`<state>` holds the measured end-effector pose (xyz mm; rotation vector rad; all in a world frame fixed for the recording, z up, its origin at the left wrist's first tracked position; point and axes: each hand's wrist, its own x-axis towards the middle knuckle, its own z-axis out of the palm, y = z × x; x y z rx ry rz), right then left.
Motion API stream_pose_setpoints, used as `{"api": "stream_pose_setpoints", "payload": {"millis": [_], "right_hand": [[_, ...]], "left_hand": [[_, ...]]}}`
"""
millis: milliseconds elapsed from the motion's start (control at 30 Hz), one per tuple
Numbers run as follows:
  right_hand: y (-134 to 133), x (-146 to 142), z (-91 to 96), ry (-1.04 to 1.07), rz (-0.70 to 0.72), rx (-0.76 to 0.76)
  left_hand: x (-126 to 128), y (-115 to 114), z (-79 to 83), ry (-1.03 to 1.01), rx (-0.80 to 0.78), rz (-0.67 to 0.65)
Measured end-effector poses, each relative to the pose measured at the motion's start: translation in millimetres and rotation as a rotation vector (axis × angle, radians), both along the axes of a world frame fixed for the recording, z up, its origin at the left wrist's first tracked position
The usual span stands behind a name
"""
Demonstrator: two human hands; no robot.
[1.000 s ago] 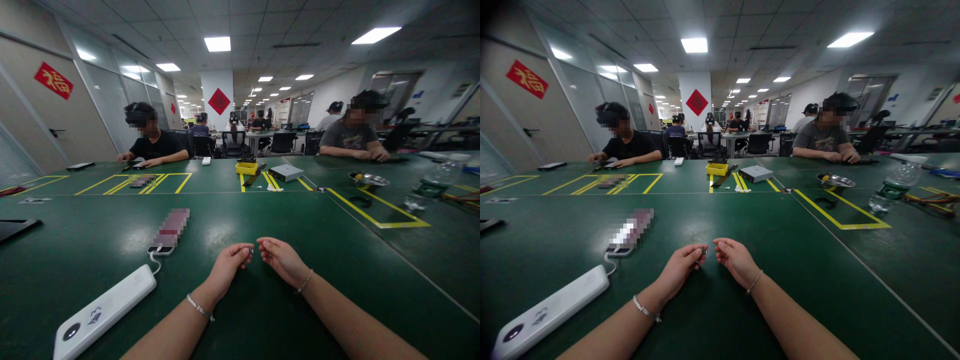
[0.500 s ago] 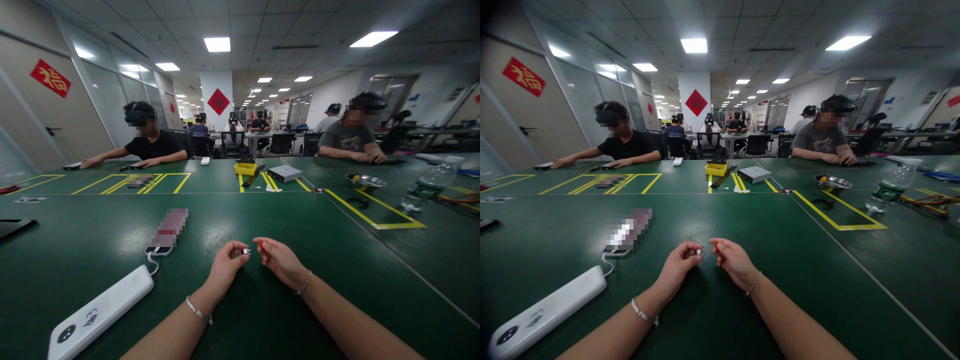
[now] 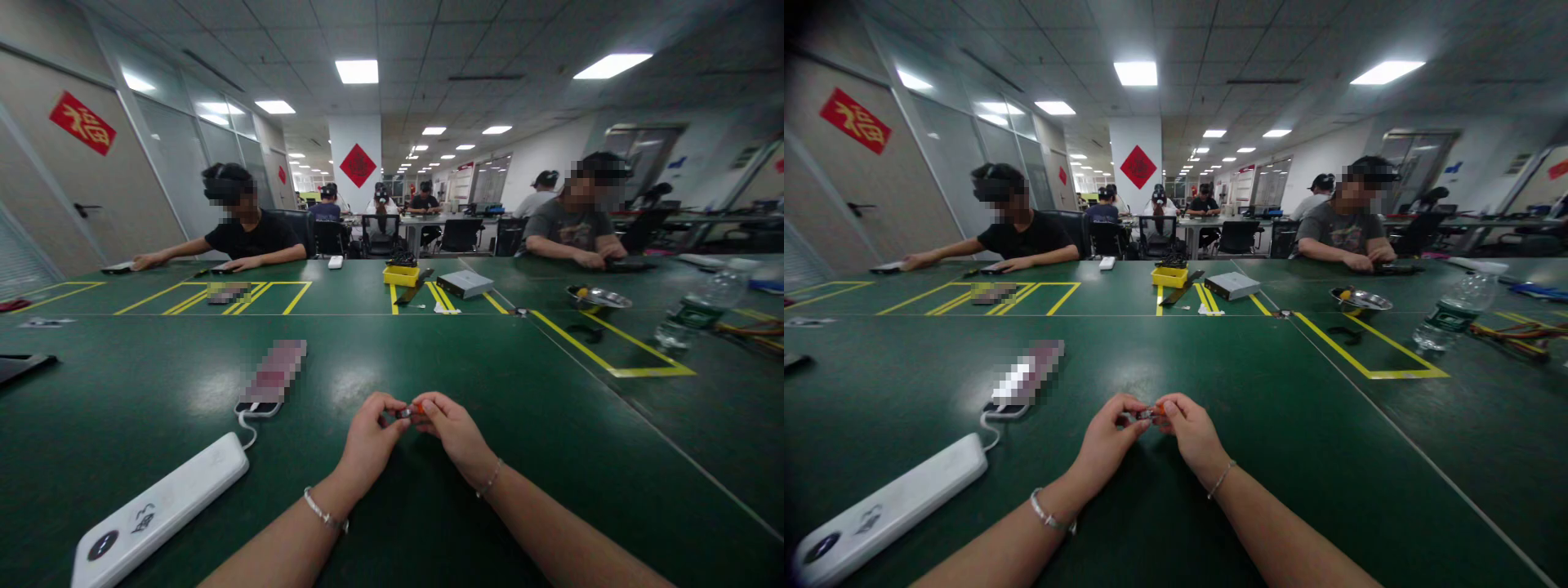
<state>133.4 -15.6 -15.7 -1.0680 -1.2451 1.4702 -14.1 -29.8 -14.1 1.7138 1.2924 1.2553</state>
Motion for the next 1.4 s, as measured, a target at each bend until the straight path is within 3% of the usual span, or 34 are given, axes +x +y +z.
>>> {"api": "stream_pose_setpoints", "payload": {"millis": [267, 833, 1067, 1267, 1400], "right_hand": [[-5, -11, -2.7, 0.026, -0.052, 0.075], [-14, -16, 0.1, 0.018, -0.108, 0.084], [-17, -22, -1.1, 0.135, -0.131, -0.010], [-17, -20, 2.3, 0.133, -0.136, 0.005], [-17, -18, 3.6, 0.234, -0.100, -0.063]], "left_hand": [[5, -5, 0.5, 0.074, 0.134, -0.022], [4, -6, 1.5, 0.138, 0.204, 0.054], [3, -8, 3.0, 0.212, 0.304, 0.068], [5, -9, 3.2, 0.252, 0.304, 0.091], [5, -9, 4.0, 0.216, 0.296, 0.101]]}}
